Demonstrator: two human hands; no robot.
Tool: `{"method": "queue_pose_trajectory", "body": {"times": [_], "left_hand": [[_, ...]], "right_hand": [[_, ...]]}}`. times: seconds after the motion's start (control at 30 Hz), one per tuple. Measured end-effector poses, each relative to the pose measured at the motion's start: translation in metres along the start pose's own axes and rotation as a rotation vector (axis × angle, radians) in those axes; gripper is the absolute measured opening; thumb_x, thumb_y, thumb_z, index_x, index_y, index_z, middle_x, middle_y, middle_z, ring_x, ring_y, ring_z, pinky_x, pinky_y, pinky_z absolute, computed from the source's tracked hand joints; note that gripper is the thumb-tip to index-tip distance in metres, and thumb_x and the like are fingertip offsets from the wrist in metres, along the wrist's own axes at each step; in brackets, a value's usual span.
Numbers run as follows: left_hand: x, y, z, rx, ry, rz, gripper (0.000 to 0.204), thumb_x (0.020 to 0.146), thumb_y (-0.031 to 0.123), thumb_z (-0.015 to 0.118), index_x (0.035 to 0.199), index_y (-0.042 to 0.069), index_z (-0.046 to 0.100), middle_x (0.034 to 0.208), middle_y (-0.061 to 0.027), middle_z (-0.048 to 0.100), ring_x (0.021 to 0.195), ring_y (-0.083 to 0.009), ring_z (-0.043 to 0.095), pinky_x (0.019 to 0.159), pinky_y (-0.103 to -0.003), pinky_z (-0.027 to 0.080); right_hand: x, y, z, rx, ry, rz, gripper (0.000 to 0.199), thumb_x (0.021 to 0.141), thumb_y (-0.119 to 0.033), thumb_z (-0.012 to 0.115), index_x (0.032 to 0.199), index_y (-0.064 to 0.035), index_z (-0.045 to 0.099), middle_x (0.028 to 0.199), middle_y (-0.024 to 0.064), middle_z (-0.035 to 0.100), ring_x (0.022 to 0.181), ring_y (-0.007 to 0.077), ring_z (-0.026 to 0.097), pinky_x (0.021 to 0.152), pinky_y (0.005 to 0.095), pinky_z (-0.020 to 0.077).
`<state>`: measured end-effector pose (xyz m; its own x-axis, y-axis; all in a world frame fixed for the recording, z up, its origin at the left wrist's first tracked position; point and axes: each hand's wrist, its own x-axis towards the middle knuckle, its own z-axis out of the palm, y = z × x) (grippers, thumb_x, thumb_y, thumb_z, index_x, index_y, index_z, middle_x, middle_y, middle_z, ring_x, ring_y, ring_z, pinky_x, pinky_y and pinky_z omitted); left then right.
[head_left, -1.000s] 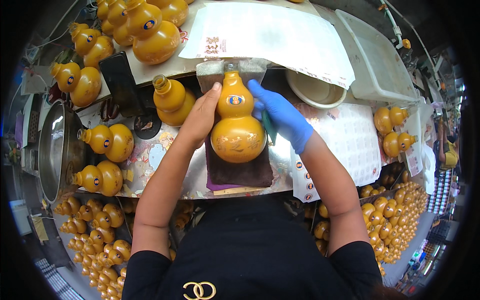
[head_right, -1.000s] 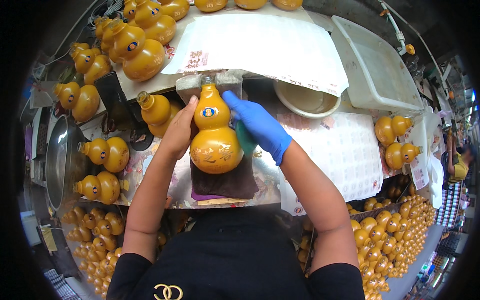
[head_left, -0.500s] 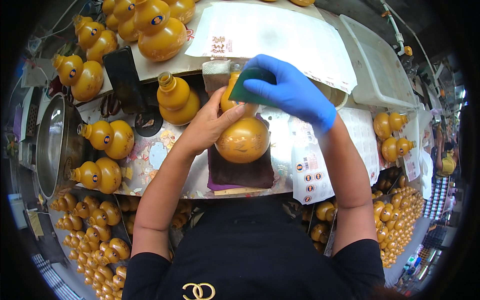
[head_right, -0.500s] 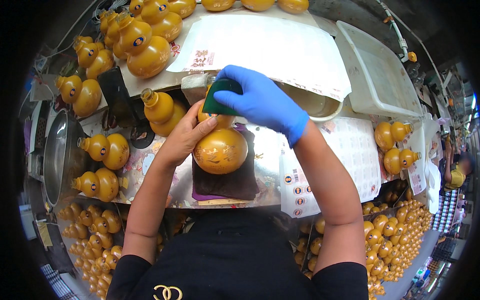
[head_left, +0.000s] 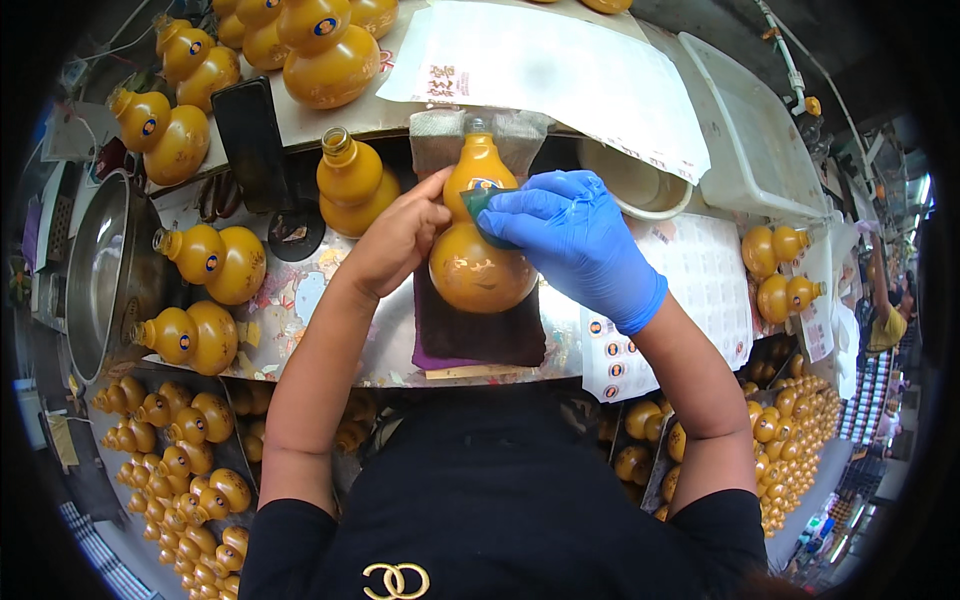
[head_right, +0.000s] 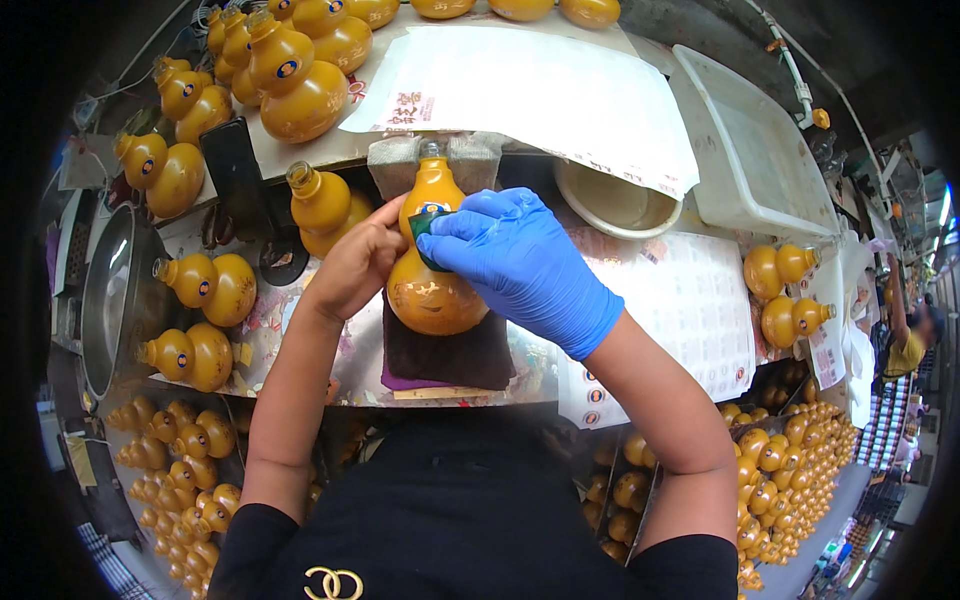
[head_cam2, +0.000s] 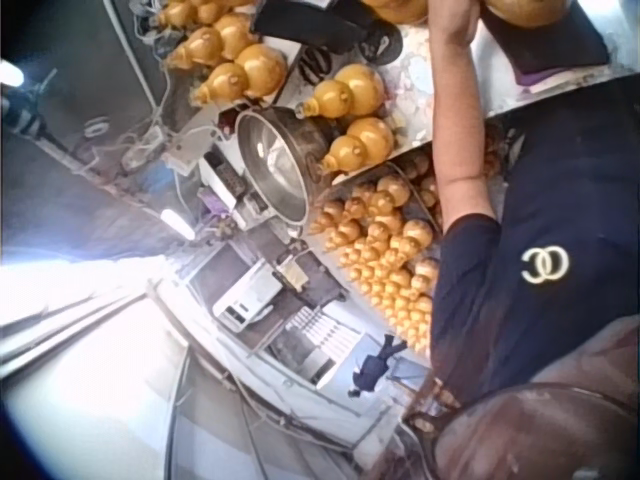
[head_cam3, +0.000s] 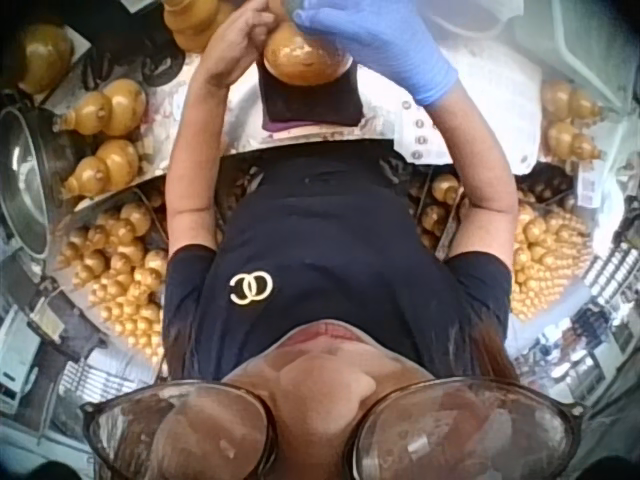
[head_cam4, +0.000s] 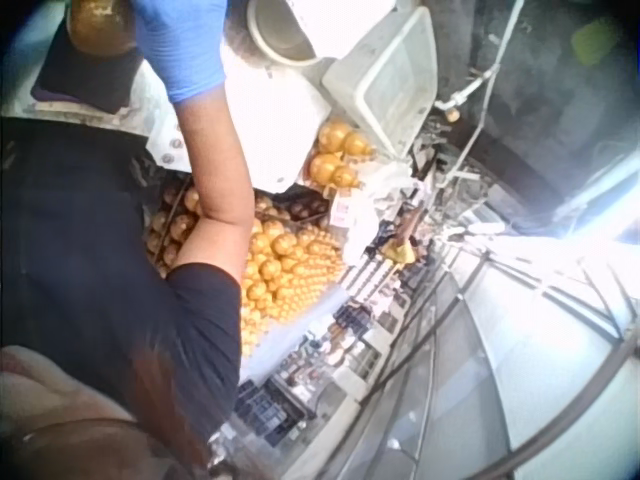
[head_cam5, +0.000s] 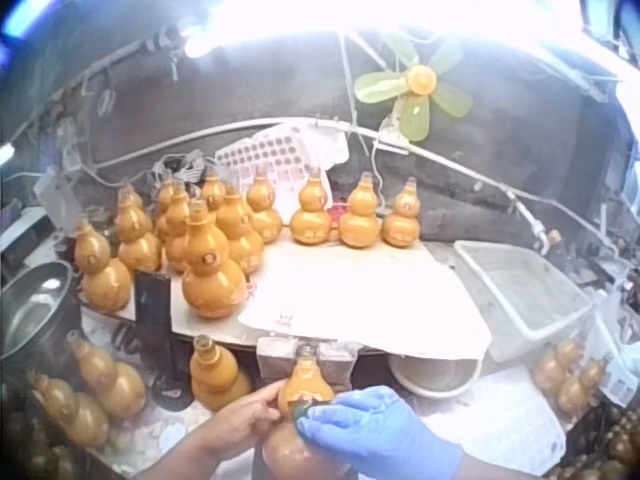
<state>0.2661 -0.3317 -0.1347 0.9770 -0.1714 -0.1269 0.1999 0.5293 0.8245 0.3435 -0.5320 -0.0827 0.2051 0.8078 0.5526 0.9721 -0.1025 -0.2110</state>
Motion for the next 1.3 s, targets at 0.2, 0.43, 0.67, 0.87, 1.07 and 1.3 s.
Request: {"method": "queue_pose_trajectory", "body": {"times": [0.2, 0.43, 0.67, 0.87, 1.07, 1.3], "left_hand": [[0.007, 0.000, 0.014, 0.248, 0.108, 0.025, 0.054, 0.098, 0.037, 0.051, 0.137, 0.002, 0.040, 0.123, -0.0080, 0.055, 0.114, -0.0150, 0.052, 0.099, -0.029, 0.041], [0.004, 0.001, 0.010, 0.325, 0.053, 0.062, 0.058, 0.097, 0.039, 0.054, 0.136, 0.000, 0.039, 0.121, -0.0094, 0.055, 0.111, -0.0146, 0.053, 0.096, -0.028, 0.044], [0.001, 0.003, 0.006, 0.087, -0.031, 0.048, 0.056, 0.099, 0.034, 0.051, 0.140, 0.001, 0.035, 0.126, -0.0099, 0.053, 0.115, -0.0163, 0.054, 0.098, -0.029, 0.043], [0.010, -0.001, 0.010, 0.074, 0.167, -0.028, 0.053, 0.098, 0.039, 0.051, 0.132, 0.000, 0.042, 0.119, -0.0095, 0.057, 0.109, -0.0155, 0.055, 0.095, -0.029, 0.044], [0.013, -0.011, 0.014, 0.200, 0.209, 0.086, 0.046, 0.101, 0.037, 0.045, 0.127, -0.001, 0.048, 0.115, -0.0092, 0.058, 0.107, -0.0146, 0.055, 0.095, -0.028, 0.044], [0.011, -0.008, 0.013, -0.074, 0.218, 0.027, 0.050, 0.103, 0.041, 0.036, 0.128, 0.000, 0.048, 0.121, -0.0119, 0.057, 0.114, -0.0181, 0.055, 0.099, -0.031, 0.043]], "right_hand": [[0.005, -0.007, -0.010, -0.101, -0.176, 0.005, 0.018, 0.071, -0.008, 0.065, 0.088, -0.0153, 0.061, 0.082, 0.0023, 0.059, 0.083, 0.0228, 0.059, 0.074, 0.0343, 0.0434], [0.000, -0.007, -0.011, 0.079, -0.167, 0.071, 0.016, 0.072, -0.006, 0.066, 0.086, -0.0149, 0.064, 0.080, 0.0038, 0.062, 0.079, 0.0248, 0.060, 0.073, 0.0352, 0.0453], [0.008, 0.005, -0.017, 0.200, 0.138, 0.048, 0.023, 0.067, 0.001, 0.072, 0.086, -0.0110, 0.069, 0.087, 0.0051, 0.069, 0.085, 0.0247, 0.065, 0.076, 0.0349, 0.0503], [-0.006, 0.009, -0.002, 0.340, 0.102, 0.038, 0.022, 0.065, 0.004, 0.071, 0.083, -0.0082, 0.068, 0.081, 0.0074, 0.068, 0.076, 0.0271, 0.065, 0.069, 0.0342, 0.0523], [-0.008, 0.010, -0.013, 0.952, 0.014, 0.653, 0.022, 0.090, -0.011, 0.064, 0.111, -0.0031, 0.061, 0.097, 0.0057, 0.066, 0.090, 0.0104, 0.063, 0.083, 0.0287, 0.0522], [0.043, 0.043, -0.013, 0.417, -0.278, 0.478, 0.028, 0.092, -0.020, 0.060, 0.114, -0.0031, 0.058, 0.100, 0.0134, 0.066, 0.092, 0.0199, 0.064, 0.086, 0.0318, 0.0504]]}}
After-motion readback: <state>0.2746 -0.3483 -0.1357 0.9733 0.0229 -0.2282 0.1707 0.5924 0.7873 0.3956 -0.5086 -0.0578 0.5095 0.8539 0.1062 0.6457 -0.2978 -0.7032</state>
